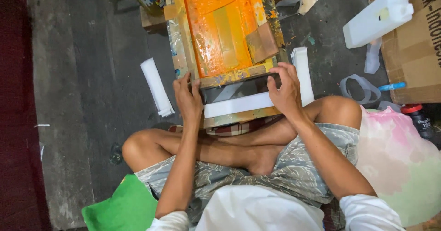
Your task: The person sits on the floor and uses a squeegee to spread orange ink across a screen printing frame. They then place a white rectangular object under the frame and pull the squeegee across the screen to transfer the ink onto the object.
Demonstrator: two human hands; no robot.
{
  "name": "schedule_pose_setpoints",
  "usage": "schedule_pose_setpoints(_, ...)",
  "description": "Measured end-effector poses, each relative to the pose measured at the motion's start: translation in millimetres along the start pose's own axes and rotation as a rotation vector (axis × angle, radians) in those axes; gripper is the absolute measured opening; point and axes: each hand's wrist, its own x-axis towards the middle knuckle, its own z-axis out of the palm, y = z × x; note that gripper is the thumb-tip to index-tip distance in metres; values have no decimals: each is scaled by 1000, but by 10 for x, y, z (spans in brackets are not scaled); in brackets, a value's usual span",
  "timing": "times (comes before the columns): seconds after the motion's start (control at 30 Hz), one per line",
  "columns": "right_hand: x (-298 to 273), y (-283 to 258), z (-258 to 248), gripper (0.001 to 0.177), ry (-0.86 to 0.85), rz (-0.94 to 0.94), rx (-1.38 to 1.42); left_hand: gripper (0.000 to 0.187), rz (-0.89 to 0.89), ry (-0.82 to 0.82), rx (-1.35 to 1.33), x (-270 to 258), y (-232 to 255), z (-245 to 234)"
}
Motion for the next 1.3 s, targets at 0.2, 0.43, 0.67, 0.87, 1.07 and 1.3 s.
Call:
schedule_pose_setpoints(0.2,3,-245,-91,16,46,-143,-135,41,116,49,71,25,274,-114)
schedule_pose_setpoints(0.43,-106,-32,229,8,-189,-406,-58,9,324,-340,-5,-339,200,-30)
schedule_pose_setpoints(0.67,-96,-218,123,30,-538,-294,-156,28,350,-505,138,-386,234,-73)
schedule_pose_setpoints(0.87,-105,-130,190,24,-557,-264,-179,13,318,-490,139,-352,301,-66)
schedule_pose_setpoints(1.07,-115,-120,158,11,-520,-256,-183,14,279,-507,135,-300,472,-152)
schedule_pose_setpoints(1.3,164,-612,-253,6,-540,-180,49,23,223,-641,105,-132,900,-377)
